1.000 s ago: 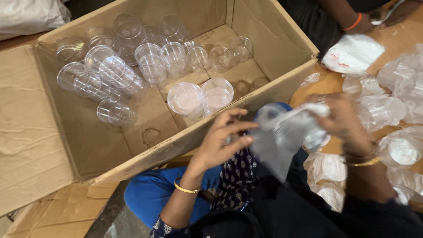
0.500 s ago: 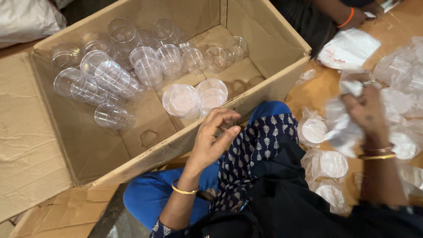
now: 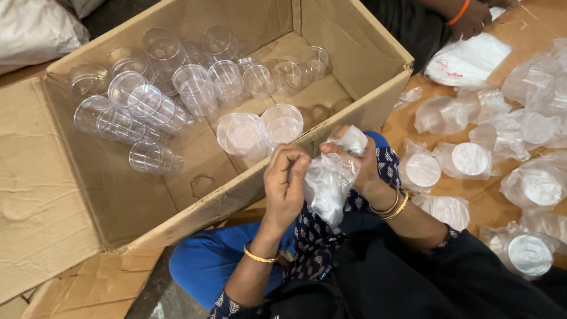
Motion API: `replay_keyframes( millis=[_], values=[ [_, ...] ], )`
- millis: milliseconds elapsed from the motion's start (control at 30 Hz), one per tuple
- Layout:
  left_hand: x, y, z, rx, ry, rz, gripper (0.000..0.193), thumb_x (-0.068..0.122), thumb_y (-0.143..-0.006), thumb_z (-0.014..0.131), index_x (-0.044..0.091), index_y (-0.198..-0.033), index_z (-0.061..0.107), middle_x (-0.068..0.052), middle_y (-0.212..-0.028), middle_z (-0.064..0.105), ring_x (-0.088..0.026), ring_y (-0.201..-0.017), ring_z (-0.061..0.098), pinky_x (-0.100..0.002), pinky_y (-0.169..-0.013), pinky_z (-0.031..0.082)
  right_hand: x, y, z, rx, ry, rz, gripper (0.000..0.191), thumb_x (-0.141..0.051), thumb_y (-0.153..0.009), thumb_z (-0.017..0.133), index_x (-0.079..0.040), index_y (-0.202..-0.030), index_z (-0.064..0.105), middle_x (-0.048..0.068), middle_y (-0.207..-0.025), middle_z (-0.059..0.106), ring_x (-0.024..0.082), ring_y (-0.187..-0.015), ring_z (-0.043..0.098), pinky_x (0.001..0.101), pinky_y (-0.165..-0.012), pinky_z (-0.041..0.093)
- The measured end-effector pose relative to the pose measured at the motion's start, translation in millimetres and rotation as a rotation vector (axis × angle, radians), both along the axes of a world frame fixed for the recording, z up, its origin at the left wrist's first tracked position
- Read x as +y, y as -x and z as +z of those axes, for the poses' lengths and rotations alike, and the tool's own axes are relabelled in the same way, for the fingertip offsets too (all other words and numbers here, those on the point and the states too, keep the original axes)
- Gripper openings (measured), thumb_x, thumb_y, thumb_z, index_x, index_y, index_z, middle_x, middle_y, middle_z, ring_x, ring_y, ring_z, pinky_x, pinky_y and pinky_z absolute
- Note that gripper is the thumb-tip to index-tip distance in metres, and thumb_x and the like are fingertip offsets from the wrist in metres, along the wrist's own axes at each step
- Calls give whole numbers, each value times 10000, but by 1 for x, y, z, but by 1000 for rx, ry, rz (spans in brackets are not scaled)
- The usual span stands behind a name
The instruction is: The person sits on the floor and packs clear plastic cups for storage. They take cups from a large cardboard box, wrap them in white tissue or poly bags one at a time, and place the wrapped cups back into the box alongside other wrapped cups.
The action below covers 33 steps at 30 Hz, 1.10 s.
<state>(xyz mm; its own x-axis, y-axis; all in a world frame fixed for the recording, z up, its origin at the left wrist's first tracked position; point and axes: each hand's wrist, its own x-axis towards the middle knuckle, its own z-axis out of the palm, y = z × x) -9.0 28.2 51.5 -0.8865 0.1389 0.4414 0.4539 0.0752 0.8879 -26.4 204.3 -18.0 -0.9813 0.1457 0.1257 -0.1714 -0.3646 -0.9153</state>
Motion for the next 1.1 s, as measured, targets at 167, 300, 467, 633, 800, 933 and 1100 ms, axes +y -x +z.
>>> replay_keyframes(
  millis=[167, 300, 467, 633, 800, 933, 1100],
  values=[
    [5, 1, 7, 166, 167, 21, 99, 49, -943, 702, -2, -958, 618, -112, -940, 637, -281, -902, 617, -369, -839, 491, -1, -7, 5, -150, 412, 104, 225, -260, -883, 706, -46, -891, 638, 32, -857, 671, 142, -787, 676, 307, -719, 566],
    [2, 3, 10, 58, 101, 87, 40, 42, -979, 665, 9, -977, 641, -95, -948, 657, -265, -901, 632, -366, -834, 512, 0, -9, 9, -54, -21, 74, 68, -67, -928, 726, -33, -970, 683, 26, -892, 694, 97, -786, 630, 253, -698, 516],
    [1, 1, 10, 314, 157, 67, 271, 97, -809, 734, -63, -985, 604, -191, -1007, 576, -344, -966, 575, -408, -845, 476, -3, -6, 10, 255, -227, 44, 140, -12, -878, 771, -30, -978, 675, 33, -956, 634, 108, -856, 603, 247, -768, 493],
    [0, 0, 6, 177, 157, 116, 78, 53, -972, 683, 9, -1035, 667, -124, -1103, 621, -273, -1018, 621, -357, -917, 508, -3, -5, 6, 257, -256, -8, 81, -55, -955, 699, -12, -1017, 669, 40, -1030, 636, 121, -923, 611, 250, -833, 502],
    [1, -1, 0, 327, 192, 78, 269, 100, -869, 719, -32, -1083, 623, -188, -1126, 566, -343, -1076, 548, -438, -959, 455, -8, -4, 9, 269, -123, 12, 135, -114, -934, 764, -38, -943, 652, 31, -915, 602, 93, -807, 564, 221, -724, 451],
    [4, 1, 1, 281, 224, 132, 158, 98, -954, 715, 19, -1076, 655, -120, -1106, 624, -298, -1083, 591, -403, -966, 484, -12, -3, 22, 379, -232, -7, 229, -179, -926, 774, -42, -991, 604, 33, -1008, 579, 114, -929, 570, 256, -822, 475],
    [-2, -1, 7, 268, 187, 137, 227, 146, -912, 704, -7, -1060, 625, -142, -1113, 597, -318, -1084, 567, -427, -973, 459, -13, -6, 29, 283, -149, 33, 205, -189, -962, 747, -54, -921, 598, 17, -926, 586, 94, -852, 552, 250, -751, 454]
  ],
)
